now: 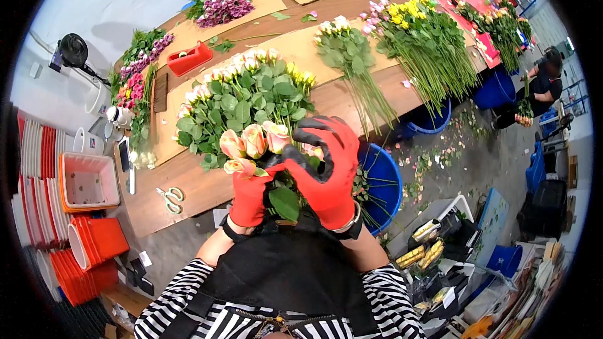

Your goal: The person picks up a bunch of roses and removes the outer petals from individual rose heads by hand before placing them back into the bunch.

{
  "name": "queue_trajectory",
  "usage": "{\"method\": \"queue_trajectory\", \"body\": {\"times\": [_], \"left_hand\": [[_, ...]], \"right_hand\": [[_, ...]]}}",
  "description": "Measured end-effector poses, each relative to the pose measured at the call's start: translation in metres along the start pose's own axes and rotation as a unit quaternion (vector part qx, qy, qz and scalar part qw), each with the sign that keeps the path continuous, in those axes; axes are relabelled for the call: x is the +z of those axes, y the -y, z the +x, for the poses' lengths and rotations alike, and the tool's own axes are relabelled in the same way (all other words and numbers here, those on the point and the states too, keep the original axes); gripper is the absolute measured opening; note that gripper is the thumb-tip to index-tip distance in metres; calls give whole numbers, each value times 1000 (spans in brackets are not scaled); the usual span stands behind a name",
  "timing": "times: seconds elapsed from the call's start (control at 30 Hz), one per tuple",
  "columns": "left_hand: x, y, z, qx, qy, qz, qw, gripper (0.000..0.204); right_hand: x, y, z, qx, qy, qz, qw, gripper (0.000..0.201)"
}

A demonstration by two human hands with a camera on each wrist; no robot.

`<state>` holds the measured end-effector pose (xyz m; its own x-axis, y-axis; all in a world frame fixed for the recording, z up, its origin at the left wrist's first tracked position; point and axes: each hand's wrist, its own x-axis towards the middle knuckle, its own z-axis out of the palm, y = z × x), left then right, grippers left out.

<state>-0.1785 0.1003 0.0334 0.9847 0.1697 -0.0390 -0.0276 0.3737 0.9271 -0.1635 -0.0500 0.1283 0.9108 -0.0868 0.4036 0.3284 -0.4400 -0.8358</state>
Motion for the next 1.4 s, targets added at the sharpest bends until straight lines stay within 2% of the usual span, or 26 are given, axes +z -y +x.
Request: {"method": "queue_trajectory", "body": {"times": [0.1,0.2,0.23,0.33,0.4,0.43,0.5,0.57,0.63,0.67,0.73,0.77,0.8,0.83,0.9,0.93,1.0,1.07,1.1,1.17,1.2,1.23,1.27,1.33,1.37,1.4], "left_hand": [[10,2,-4,95,-22,81,992,54],[24,-2,-6,107,-69,57,990,53],[18,8,-7,117,-80,99,985,52],[8,19,-7,97,-70,130,984,49],[-2,26,-8,38,-50,116,991,48],[-5,28,-8,-8,-40,106,994,48],[1,25,-6,15,-41,65,997,39],[19,-10,1,54,-35,24,998,32],[7,-16,1,30,0,97,995,28],[-9,-13,3,12,7,87,996,25],[-35,-14,4,-45,10,26,999,24],[-47,-19,3,-83,2,-25,996,27],[-62,-23,1,-106,6,-64,992,29],[-98,-2,1,-52,14,68,996,34],[-106,-12,6,12,59,152,987,41],[-103,-14,2,3,37,116,993,39],[-95,-18,-5,-11,-10,40,999,37],[-87,-30,-3,-156,-43,-184,970,39],[-102,-18,-3,-96,32,-44,994,39],[-102,-15,-12,50,73,82,993,34],[-107,-12,-10,98,67,210,971,32],[-109,-9,-9,49,51,139,988,31],[-111,-7,-8,3,28,66,997,31],[-112,-7,-5,-46,-12,-71,996,31],[-107,-10,5,-128,-68,-175,974,32],[-100,-19,12,-117,-61,-162,978,33]], "right_hand": [[15,-8,-2,-54,-49,-53,996,33],[23,-18,-5,-87,-82,-32,992,34],[24,-19,-6,-89,-81,-22,993,34],[27,-21,-9,-87,-82,28,992,31],[31,-22,-10,-76,-90,85,989,29],[33,-23,-12,-45,-92,130,986,27],[38,-26,-20,18,-95,219,971,22],[41,-30,-21,117,-138,329,927,19],[39,-35,-17,183,-156,419,876,14],[32,-50,-17,200,-118,415,880,14],[2,-67,-10,211,68,374,901,16],[-6,-85,-9,284,169,289,898,16],[-7,-96,-18,179,199,57,962,22],[-2,-121,-24,63,235,-197,950,27],[25,-166,-31,-61,192,-415,887,37],[44,-177,-30,-54,176,-318,930,37],[89,-211,-35,36,223,-136,965,41],[123,-212,-37,-60,215,-311,924,45],[138,-213,-41,-53,222,-379,897,42],[148,-219,-37,-5,186,-346,920,40],[151,-220,-33,18,170,-329,929,39],[152,-221,-33,45,114,-252,960,37],[148,-222,-33,41,99,-223,969,31],[136,-209,-28,75,70,-37,994,25],[131,-200,-28,37,41,-48,997,23],[125,-193,-28,28,44,-45,998,24]]}}
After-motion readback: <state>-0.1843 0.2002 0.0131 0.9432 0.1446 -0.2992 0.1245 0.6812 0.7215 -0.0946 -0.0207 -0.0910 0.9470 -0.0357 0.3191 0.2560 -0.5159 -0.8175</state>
